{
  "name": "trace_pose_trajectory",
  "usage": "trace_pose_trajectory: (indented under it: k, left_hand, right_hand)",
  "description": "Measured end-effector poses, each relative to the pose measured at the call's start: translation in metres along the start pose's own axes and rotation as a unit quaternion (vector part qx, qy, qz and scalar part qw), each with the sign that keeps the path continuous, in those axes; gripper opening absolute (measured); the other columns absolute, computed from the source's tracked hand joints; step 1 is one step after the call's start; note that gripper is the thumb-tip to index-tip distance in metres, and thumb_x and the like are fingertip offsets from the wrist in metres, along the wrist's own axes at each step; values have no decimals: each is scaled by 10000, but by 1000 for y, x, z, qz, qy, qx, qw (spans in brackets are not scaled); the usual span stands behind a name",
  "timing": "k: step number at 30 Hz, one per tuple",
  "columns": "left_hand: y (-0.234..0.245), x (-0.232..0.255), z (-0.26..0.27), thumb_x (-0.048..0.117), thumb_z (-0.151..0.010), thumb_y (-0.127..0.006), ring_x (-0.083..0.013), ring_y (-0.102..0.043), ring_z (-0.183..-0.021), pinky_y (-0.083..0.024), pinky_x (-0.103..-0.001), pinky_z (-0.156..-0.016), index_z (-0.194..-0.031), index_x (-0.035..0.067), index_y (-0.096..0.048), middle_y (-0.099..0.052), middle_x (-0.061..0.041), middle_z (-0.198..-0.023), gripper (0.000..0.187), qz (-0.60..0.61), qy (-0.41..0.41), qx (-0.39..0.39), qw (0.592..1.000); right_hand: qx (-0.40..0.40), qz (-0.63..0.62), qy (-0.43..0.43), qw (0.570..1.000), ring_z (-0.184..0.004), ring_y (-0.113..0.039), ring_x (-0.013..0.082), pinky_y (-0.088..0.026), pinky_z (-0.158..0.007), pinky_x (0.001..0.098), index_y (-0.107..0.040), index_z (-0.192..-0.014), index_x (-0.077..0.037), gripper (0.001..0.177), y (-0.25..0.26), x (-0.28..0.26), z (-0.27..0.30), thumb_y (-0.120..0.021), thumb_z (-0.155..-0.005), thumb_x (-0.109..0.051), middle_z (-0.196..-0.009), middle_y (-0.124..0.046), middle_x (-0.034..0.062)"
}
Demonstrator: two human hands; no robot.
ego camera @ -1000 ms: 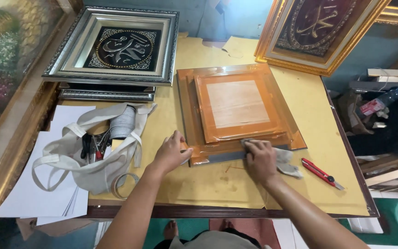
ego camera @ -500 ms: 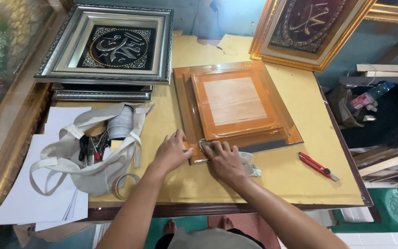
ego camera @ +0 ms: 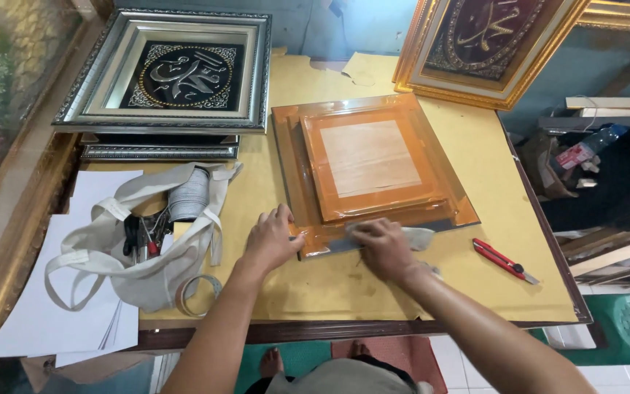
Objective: Applying adhesive tape to the back of a picture frame to secure the backing and smoothing it with a cloth.
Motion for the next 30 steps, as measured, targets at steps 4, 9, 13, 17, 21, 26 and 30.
trace_pose_trajectory:
  k: [4,9,13,17,21,26,30]
  left_hand:
    - [-3,-3,-5,347,-765,-557,-332,-493,-1017,-452,-466,-833,-982,124,-398,-533,-108,-993,350,-3,-1,-1,1000]
    - [-5,-3,-5,370,-763,-553,-330,-480,-1033,-443,-481,-839,-980,145,-391,-529,-95,-1003,352,-15,18,-11,1000]
    - [-7,-1,-5,393,-758,-556,-331,-480,-1034,-439,-488,-834,-987,148,-401,-528,-95,-1006,369,-25,22,-5,999]
    - [-16,2,-10,382,-754,-576,-318,-453,-1069,-362,-528,-882,-1007,160,-416,-501,-93,-1059,373,-124,38,20,991]
    - [-12,51,-3,294,-740,-640,-291,-366,-1189,-256,-535,-989,-1099,158,-464,-428,-92,-1218,422,-165,-15,62,984]
    - [-42,98,-12,315,-817,-555,-275,-324,-1214,-210,-453,-1025,-1195,105,-416,-411,-96,-1269,454,-54,-117,128,983]
    - [-58,108,-29,327,-869,-415,-284,-353,-1212,-239,-454,-981,-1234,108,-395,-424,-96,-1291,425,65,-174,182,966]
  right_hand:
    - [8,-33,17,999,-865,-557,180,-406,-650,300,-672,-881,-270,270,-11,-66,-19,-553,-651,-195,-907,-600,-49]
    - [-3,12,7,1000,-852,-530,161,-369,-663,309,-646,-833,-313,227,5,-42,-15,-526,-667,-215,-892,-582,-89]
    - [-38,87,-42,995,-883,-527,131,-364,-709,315,-629,-801,-338,188,35,38,18,-567,-644,-254,-892,-592,-147]
    - [-51,193,-187,962,-934,-501,78,-330,-769,300,-608,-805,-389,169,37,112,54,-517,-713,-280,-904,-575,-198]
    - [-99,150,-303,936,-1000,-501,101,-390,-783,348,-629,-882,-345,190,43,79,37,-526,-733,-288,-976,-576,-149]
    - [-12,22,-113,993,-1007,-498,258,-355,-764,412,-601,-1008,-166,311,18,-6,12,-499,-726,-249,-1043,-590,45]
    - [-150,-37,-101,983,-1255,-256,308,-168,-974,513,-342,-1323,-93,559,-17,-19,22,-388,-853,-393,-1339,-361,111]
Point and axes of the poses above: each hand's wrist, its own z-axis away from the middle knuckle, its own y-axis out of the back of the hand, x = y × z, the point moved 7 cm from there along -z, towards the middle knuckle
